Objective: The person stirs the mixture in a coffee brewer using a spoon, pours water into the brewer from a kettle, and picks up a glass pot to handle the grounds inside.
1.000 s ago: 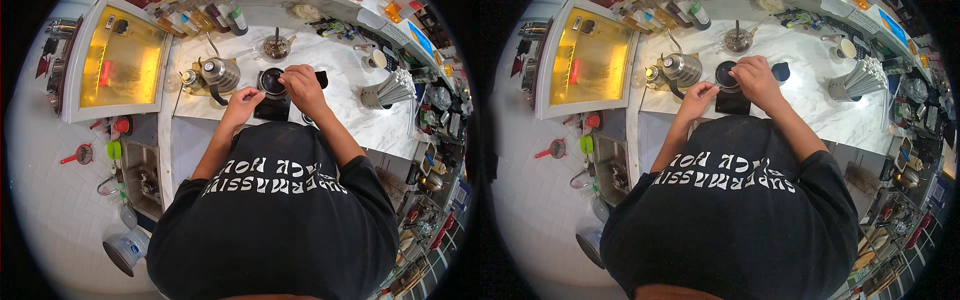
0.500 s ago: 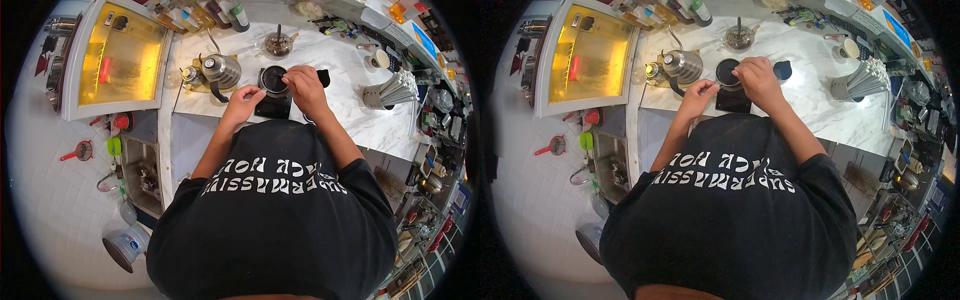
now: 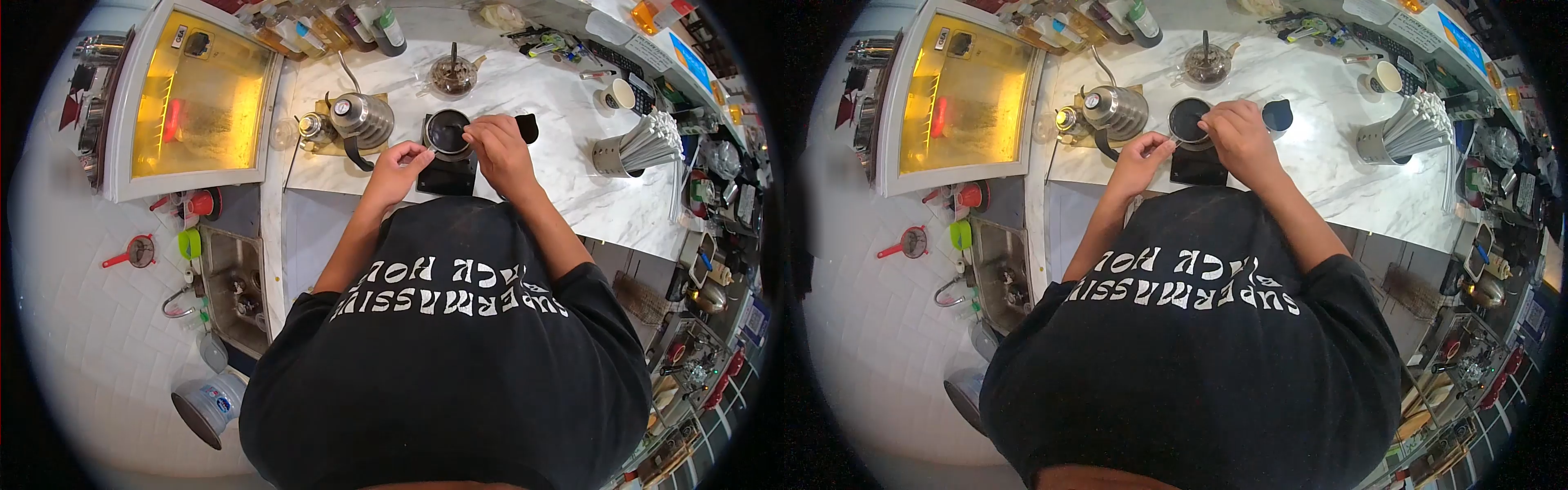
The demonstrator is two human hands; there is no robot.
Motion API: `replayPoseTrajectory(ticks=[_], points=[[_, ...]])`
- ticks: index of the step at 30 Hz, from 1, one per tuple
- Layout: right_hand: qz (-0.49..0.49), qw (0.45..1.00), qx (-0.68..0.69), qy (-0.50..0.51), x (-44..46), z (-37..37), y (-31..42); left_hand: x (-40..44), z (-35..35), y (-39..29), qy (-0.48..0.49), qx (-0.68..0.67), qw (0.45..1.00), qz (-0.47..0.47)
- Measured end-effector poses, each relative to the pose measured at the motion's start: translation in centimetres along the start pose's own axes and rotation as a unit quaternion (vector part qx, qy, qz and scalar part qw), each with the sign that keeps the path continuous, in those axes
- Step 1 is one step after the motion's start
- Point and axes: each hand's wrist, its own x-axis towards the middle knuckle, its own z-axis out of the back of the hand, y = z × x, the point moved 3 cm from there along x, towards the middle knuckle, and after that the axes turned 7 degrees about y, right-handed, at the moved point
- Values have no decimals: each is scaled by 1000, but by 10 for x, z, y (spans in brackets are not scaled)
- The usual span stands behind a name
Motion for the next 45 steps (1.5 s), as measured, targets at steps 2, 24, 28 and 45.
replayPoseTrajectory(ticks=[2,24,28,45], points=[[3,1000,2,-7,4,-3,-1,0,0,1,1,-14,1000,7],[-31,999,-31,-21,-8,1,-10,1,3,-2,9,17,1000,-8],[-41,999,-24,-15,-12,0,-3,1,2,-2,14,1,1000,-12],[-16,999,-36,11,-10,-2,8,5,4,-2,30,11,999,-16]])
